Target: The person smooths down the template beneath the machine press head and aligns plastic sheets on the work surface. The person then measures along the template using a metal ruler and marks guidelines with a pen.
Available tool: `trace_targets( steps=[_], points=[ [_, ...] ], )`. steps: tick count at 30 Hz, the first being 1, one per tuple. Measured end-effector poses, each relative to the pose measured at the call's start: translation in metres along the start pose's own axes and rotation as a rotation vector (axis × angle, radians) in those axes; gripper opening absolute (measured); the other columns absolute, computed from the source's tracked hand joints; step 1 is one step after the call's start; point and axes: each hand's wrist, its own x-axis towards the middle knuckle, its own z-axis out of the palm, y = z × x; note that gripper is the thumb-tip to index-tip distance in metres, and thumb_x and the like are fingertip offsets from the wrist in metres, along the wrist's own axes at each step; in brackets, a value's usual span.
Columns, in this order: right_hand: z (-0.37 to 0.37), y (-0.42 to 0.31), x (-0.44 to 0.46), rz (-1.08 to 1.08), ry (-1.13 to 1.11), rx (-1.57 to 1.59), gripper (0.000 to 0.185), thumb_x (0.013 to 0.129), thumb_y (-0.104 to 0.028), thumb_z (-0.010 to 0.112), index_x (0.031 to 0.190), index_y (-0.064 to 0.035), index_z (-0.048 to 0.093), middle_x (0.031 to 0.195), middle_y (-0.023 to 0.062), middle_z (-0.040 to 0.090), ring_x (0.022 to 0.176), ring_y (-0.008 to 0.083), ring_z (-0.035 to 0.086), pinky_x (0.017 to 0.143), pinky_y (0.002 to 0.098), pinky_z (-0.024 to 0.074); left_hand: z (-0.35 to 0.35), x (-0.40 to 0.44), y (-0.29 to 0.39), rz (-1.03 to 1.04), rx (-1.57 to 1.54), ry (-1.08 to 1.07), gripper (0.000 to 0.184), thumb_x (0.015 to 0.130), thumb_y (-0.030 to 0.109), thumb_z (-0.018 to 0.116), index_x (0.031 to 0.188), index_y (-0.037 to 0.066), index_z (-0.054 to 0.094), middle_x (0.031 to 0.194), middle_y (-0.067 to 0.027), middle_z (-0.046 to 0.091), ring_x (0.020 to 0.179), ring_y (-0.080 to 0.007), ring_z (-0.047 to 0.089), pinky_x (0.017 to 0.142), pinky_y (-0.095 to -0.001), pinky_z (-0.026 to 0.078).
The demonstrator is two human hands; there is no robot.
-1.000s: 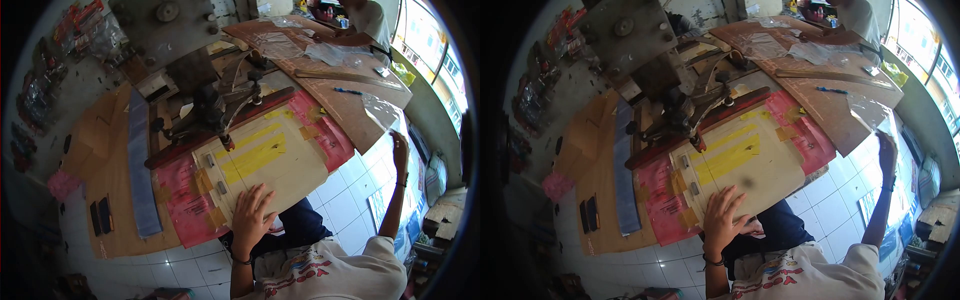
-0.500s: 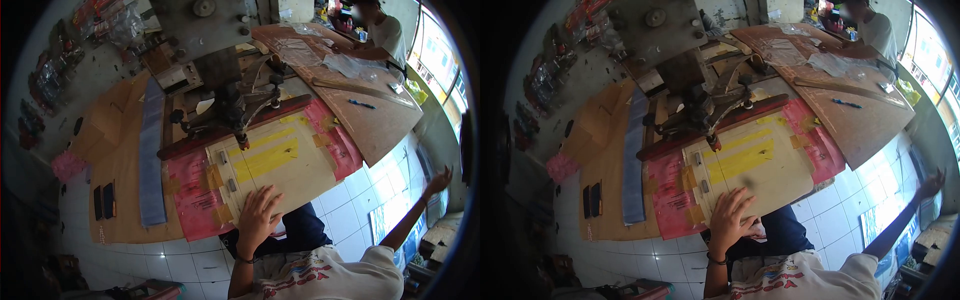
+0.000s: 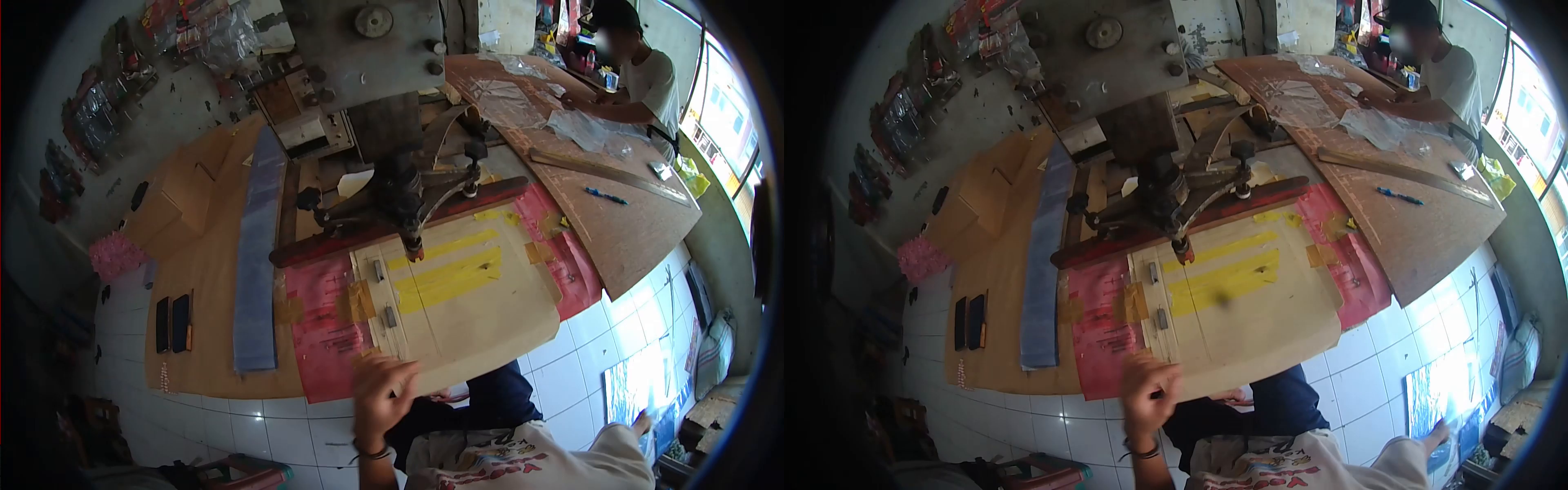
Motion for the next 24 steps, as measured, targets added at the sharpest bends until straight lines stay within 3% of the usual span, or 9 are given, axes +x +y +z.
trace_targets(
  steps=[3, 7, 12, 16, 17, 18, 21, 22, 24],
  points=[
    [-0.036, 0.055, -0.014, 0.185, 0.038, 0.051, 0.049, 0.091, -0.007, 0.049, 0.137, 0.0078, 0.042, 0.129, 0.0241, 0.056, 0.106, 0.0445, 0.062, 0.087, 0.0509, 0.0614, -0.04, -0.013, -0.027, -0.204, 0.102, 0.267, 0.004, 0.091, 0.005, 0.066, 0.092, 0.002, 0.068, 0.082, -0.0058, 0.067, 0.08, -0.0174, 0.063, 0.083, -0.0341, 0.051],
    [-0.083, 0.106, -0.028, 0.341, 0.117, 0.077, 0.048, 0.092, -0.007, 0.049, 0.136, 0.0085, 0.042, 0.127, 0.0245, 0.056, 0.104, 0.0446, 0.062, 0.087, 0.0512, 0.0615, -0.088, 0.02, -0.051, -0.407, 0.227, 0.386, 0.009, 0.091, 0.006, 0.065, 0.097, 0.001, 0.067, 0.081, -0.0082, 0.067, 0.082, -0.0211, 0.063, 0.076, -0.0319, 0.048],
    [-0.137, 0.146, -0.018, 0.423, 0.206, 0.158, 0.046, 0.092, -0.006, 0.049, 0.135, 0.0093, 0.042, 0.125, 0.025, 0.056, 0.103, 0.0448, 0.062, 0.088, 0.0516, 0.0616, -0.12, 0.022, -0.108, -0.336, 0.838, 0.363, 0.044, 0.091, 0.024, 0.071, 0.125, -0.001, 0.06, 0.123, -0.0212, 0.06, 0.116, -0.0359, 0.058, 0.098, -0.045, 0.045],
    [-0.171, 0.169, 0.007, 0.424, 0.182, 0.275, 0.045, 0.092, -0.006, 0.049, 0.134, 0.01, 0.042, 0.124, 0.0254, 0.057, 0.101, 0.045, 0.062, 0.088, 0.0519, 0.0616, -0.128, 0.004, -0.139, -0.535, 0.938, 0.207, 0.07, 0.091, 0.041, 0.07, 0.139, -0.005, 0.049, 0.141, -0.0263, 0.05, 0.131, -0.0423, 0.047, 0.11, -0.0496, 0.037],
    [-0.172, 0.168, 0.015, 0.412, 0.237, 0.277, 0.032, 0.09, -0.001, 0.044, 0.12, 0.0113, 0.044, 0.106, 0.0318, 0.061, 0.098, 0.0494, 0.066, 0.08, 0.0517, 0.0649, -0.129, 0.002, -0.139, -0.588, 0.901, 0.181, 0.073, 0.091, 0.043, 0.07, 0.14, -0.006, 0.048, 0.142, -0.027, 0.049, 0.132, -0.0425, 0.046, 0.11, -0.0493, 0.036],
    [-0.163, 0.154, 0.011, 0.369, 0.314, 0.241, 0.035, 0.087, 0.005, 0.04, 0.121, 0.0134, 0.042, 0.111, 0.0367, 0.058, 0.1, 0.0516, 0.065, 0.087, 0.0516, 0.0635, -0.129, 0.004, -0.14, -0.646, 0.869, 0.183, 0.076, 0.091, 0.045, 0.069, 0.141, -0.008, 0.047, 0.143, -0.0277, 0.049, 0.133, -0.0427, 0.046, 0.111, -0.0489, 0.036],
    [-0.177, 0.152, 0.024, 0.401, 0.255, 0.373, 0.047, 0.094, 0.002, 0.038, 0.138, 0.0155, 0.028, 0.132, 0.038, 0.047, 0.117, 0.0486, 0.058, 0.103, 0.0506, 0.0539, -0.129, 0.002, -0.146, -0.62, 0.872, 0.219, 0.075, 0.092, 0.047, 0.068, 0.14, -0.007, 0.049, 0.141, -0.0276, 0.05, 0.131, -0.0426, 0.047, 0.11, -0.0489, 0.037],
    [-0.184, 0.154, 0.022, 0.422, 0.104, 0.686, 0.051, 0.097, 0.001, 0.037, 0.144, 0.0162, 0.024, 0.139, 0.0385, 0.044, 0.123, 0.0477, 0.055, 0.108, 0.0502, 0.0507, -0.13, 0.0, -0.147, -0.621, 0.879, 0.223, 0.075, 0.092, 0.047, 0.068, 0.14, -0.007, 0.049, 0.141, -0.0277, 0.05, 0.131, -0.0426, 0.047, 0.11, -0.0489, 0.037],
    [-0.168, 0.141, 0.029, 0.407, 0.247, 0.356, 0.051, 0.097, 0.0, 0.037, 0.144, 0.0153, 0.025, 0.139, 0.0376, 0.044, 0.124, 0.0472, 0.055, 0.108, 0.0501, 0.0503, -0.128, -0.001, -0.148, -0.633, 0.893, 0.231, 0.074, 0.092, 0.046, 0.068, 0.14, -0.006, 0.049, 0.14, -0.0278, 0.05, 0.13, -0.0427, 0.048, 0.109, -0.049, 0.038]
  ],
)
